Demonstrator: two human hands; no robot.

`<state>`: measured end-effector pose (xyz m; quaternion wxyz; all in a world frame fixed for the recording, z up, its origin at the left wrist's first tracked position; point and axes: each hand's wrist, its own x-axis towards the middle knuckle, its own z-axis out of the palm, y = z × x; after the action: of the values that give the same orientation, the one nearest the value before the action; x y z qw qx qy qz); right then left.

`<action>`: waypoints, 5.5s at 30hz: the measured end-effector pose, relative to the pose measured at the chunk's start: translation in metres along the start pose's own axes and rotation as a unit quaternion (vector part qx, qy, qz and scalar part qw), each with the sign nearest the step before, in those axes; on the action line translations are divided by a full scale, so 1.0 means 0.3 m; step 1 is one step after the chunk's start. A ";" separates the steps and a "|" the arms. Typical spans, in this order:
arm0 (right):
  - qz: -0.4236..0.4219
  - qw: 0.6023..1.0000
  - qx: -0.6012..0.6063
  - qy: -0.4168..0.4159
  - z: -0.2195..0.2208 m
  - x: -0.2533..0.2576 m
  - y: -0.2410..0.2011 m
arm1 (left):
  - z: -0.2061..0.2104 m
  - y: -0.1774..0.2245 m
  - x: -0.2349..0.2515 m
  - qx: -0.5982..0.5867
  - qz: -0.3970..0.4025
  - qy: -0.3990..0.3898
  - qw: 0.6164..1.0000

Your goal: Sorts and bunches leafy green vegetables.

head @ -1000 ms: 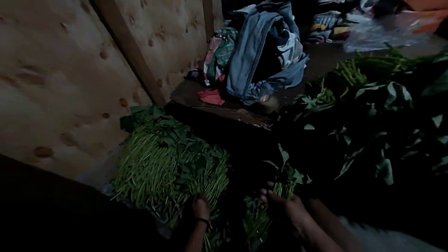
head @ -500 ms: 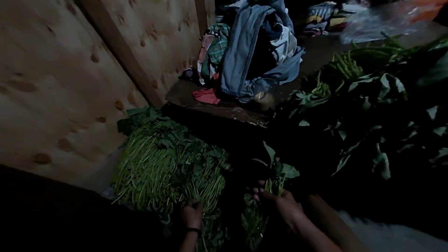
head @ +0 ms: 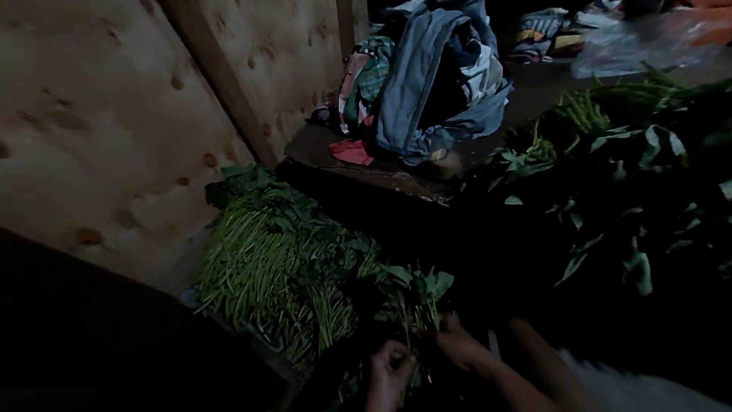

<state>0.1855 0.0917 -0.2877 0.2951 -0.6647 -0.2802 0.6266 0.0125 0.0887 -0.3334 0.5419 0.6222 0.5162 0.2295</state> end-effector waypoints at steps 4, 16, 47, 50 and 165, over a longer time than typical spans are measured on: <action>0.005 1.000 -0.024 0.006 -0.008 0.006 0.001 | 0.047 -0.006 -0.009 0.014 0.057 -0.009 0.998; -0.043 0.962 0.251 0.100 -0.002 -0.004 -0.020 | -0.265 -0.420 0.279 0.257 -0.221 0.250 0.907; -0.052 0.971 0.222 0.079 -0.009 -0.031 -0.008 | -0.224 -0.119 -0.047 -0.374 -0.058 0.186 0.907; -0.038 0.973 0.213 0.079 -0.007 -0.036 -0.015 | -0.188 -0.119 -0.046 -0.375 -0.055 0.179 0.908; -0.037 0.987 0.151 0.031 -0.005 -0.045 -0.002 | 0.111 0.093 0.060 -0.363 0.026 0.206 0.908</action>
<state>0.1863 0.0820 -0.2783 0.4241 -0.6208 -0.1977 0.6291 0.0582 0.0936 -0.3232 0.6058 0.3345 0.4807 0.5386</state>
